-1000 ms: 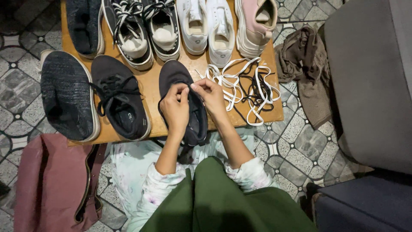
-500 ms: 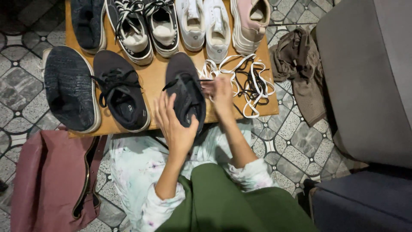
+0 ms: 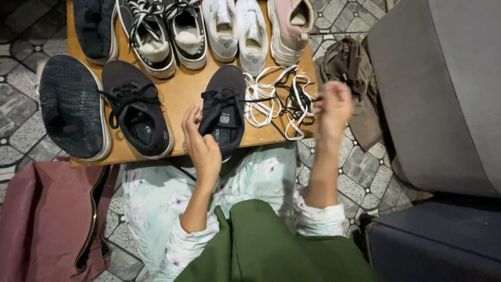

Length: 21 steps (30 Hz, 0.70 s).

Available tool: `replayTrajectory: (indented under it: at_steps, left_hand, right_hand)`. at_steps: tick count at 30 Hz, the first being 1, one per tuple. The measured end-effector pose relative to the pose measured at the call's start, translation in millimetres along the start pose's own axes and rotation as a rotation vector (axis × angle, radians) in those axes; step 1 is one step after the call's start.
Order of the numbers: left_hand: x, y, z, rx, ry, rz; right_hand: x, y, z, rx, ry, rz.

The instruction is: The person sits on the floor and re-laces a pair of black sneakers, then a pair of white sneakers, using black and white laces respectively. The person threads the laces through the eyelets and ties them into bows.

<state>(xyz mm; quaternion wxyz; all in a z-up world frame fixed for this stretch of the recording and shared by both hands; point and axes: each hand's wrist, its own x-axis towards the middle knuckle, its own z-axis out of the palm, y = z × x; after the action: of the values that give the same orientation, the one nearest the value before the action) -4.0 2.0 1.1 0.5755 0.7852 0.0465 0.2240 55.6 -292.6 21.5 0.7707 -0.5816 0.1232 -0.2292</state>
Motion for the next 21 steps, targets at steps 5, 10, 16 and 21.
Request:
replayTrajectory:
  at_steps: [5,10,16,21]
  left_hand:
    - [-6,3,-24,0.083,0.069,0.043]
    - [7,7,-39,0.164,-0.175,-0.047]
    - [51,3,-23,0.408,-0.291,0.005]
    - [49,-4,-5,0.448,-0.174,-0.023]
  right_hand:
    - [-37,62,57,-0.070,-0.277,0.106]
    - [-56,89,98,-0.188,-0.531,0.172]
    - [-58,81,113,-0.566,-0.635,-0.149]
    - [-64,81,125,-0.658,-0.589,-0.130]
